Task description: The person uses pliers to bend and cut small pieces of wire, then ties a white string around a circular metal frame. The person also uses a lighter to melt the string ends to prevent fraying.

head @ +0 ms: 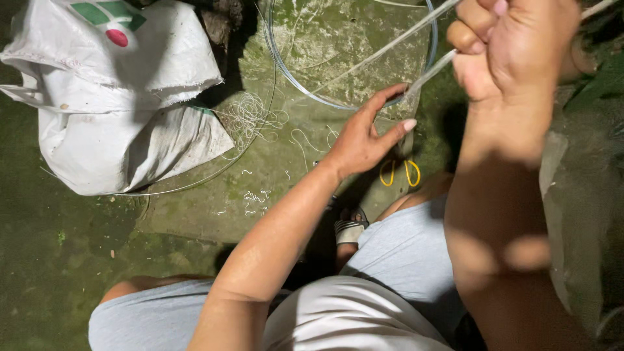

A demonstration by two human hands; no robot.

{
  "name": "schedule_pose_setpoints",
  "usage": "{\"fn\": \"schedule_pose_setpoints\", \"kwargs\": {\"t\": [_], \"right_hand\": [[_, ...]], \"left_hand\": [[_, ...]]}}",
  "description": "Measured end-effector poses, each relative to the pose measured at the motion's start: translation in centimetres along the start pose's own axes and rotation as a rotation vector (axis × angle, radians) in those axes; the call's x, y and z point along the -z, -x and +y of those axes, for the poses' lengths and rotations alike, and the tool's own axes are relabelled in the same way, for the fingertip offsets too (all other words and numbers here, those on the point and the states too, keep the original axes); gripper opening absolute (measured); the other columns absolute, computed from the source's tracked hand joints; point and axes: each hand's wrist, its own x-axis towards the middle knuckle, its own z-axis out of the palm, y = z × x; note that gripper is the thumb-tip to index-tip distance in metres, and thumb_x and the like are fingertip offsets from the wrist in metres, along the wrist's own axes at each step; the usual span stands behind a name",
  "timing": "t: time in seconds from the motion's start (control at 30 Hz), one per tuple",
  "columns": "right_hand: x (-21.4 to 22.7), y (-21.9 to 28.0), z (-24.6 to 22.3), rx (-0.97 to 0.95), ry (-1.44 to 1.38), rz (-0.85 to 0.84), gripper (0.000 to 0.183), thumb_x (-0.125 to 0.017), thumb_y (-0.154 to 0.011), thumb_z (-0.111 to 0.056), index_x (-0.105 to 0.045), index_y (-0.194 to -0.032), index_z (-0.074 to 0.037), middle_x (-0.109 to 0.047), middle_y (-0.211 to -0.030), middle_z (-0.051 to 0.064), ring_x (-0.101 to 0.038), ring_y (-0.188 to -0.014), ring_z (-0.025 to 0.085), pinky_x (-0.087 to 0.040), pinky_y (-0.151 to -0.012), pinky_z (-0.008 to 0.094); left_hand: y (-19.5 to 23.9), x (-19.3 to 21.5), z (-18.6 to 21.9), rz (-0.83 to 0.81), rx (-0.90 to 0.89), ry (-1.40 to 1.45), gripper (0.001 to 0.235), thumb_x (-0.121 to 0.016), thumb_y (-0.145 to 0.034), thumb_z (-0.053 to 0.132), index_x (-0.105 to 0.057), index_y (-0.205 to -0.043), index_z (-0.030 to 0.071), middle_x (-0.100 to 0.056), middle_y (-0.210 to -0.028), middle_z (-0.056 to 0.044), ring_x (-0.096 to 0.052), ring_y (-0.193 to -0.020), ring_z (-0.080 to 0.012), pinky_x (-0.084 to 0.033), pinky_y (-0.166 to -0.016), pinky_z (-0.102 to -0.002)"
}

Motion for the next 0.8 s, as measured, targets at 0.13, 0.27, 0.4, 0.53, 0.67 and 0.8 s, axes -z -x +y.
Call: {"fn": "schedule_pose_setpoints", "kwargs": {"t": [0.13,0.27,0.4,0.53,0.67,0.8], "right_hand": [[1.4,-1.6,0.7,0.083,0.093,0.07,0.034,-0.057,-0.115,-0.005,-0.048,-0.083,-0.01,-0.039,-0.069,0.001,-0.03,-0.052,0.009,-0.024,-0.053,0.028],[4.3,-2.7,0.3,0.15,0.255,0.225,0.027,-0.055,-0.113,-0.01,-0.049,-0.087,-0.013,-0.037,-0.067,-0.001,-0.034,-0.054,0.01,-0.026,-0.051,0.029],[6.6,-3.2,-0.5,0.118,0.279,0.174,0.027,-0.056,-0.117,-0.011,-0.048,-0.091,-0.014,-0.035,-0.066,-0.001,-0.033,-0.052,0.009,-0.026,-0.054,0.028],[6.7,-2.7,-0.7,0.006,0.337,0.043,0.038,-0.056,-0.119,-0.014,-0.045,-0.083,-0.014,-0.037,-0.066,-0.002,-0.031,-0.051,0.006,-0.024,-0.052,0.025],[4.6,-1.7,-0.7,-0.127,0.362,0.024,0.029,-0.056,-0.113,-0.006,-0.048,-0.085,-0.011,-0.04,-0.067,-0.002,-0.034,-0.054,0.005,-0.024,-0.05,0.022],[0.9,-0.4,-0.6,-0.267,0.321,-0.202,0.01,-0.055,-0.107,0.001,-0.058,-0.101,-0.005,-0.04,-0.065,-0.003,-0.032,-0.051,0.003,-0.024,-0.05,0.023]], "left_hand": [[-0.8,0.4,-3.0,-0.095,-0.051,0.289,0.031,-0.065,-0.109,0.029,-0.072,-0.124,0.003,-0.073,-0.117,-0.009,-0.063,-0.106,-0.0109,-0.052,-0.093,-0.026],[2.0,5.2,-5.4,-0.032,0.237,0.218,0.034,-0.059,-0.109,0.029,-0.076,-0.122,0.002,-0.066,-0.095,-0.009,-0.049,-0.092,-0.0187,-0.04,-0.086,-0.034],[2.8,8.6,-6.1,0.039,0.048,0.189,0.034,-0.059,-0.106,0.032,-0.074,-0.118,0.003,-0.077,-0.113,-0.006,-0.068,-0.108,-0.0147,-0.051,-0.101,-0.032],[0.3,12.4,-4.9,0.242,0.022,-0.09,0.032,-0.061,-0.106,0.031,-0.077,-0.115,0.004,-0.079,-0.104,-0.008,-0.072,-0.099,-0.0173,-0.056,-0.094,-0.035],[-2.8,16.3,-1.5,0.432,0.124,-0.763,0.058,-0.07,-0.098,0.031,-0.051,-0.148,0.008,-0.064,-0.128,-0.019,-0.063,-0.118,-0.0315,-0.05,-0.104,-0.042],[-3.2,14.9,2.4,0.428,-0.167,-0.83,0.082,-0.077,-0.101,0.029,-0.03,-0.166,0.014,-0.035,-0.163,-0.017,-0.041,-0.152,-0.036,-0.038,-0.127,-0.045]]}}
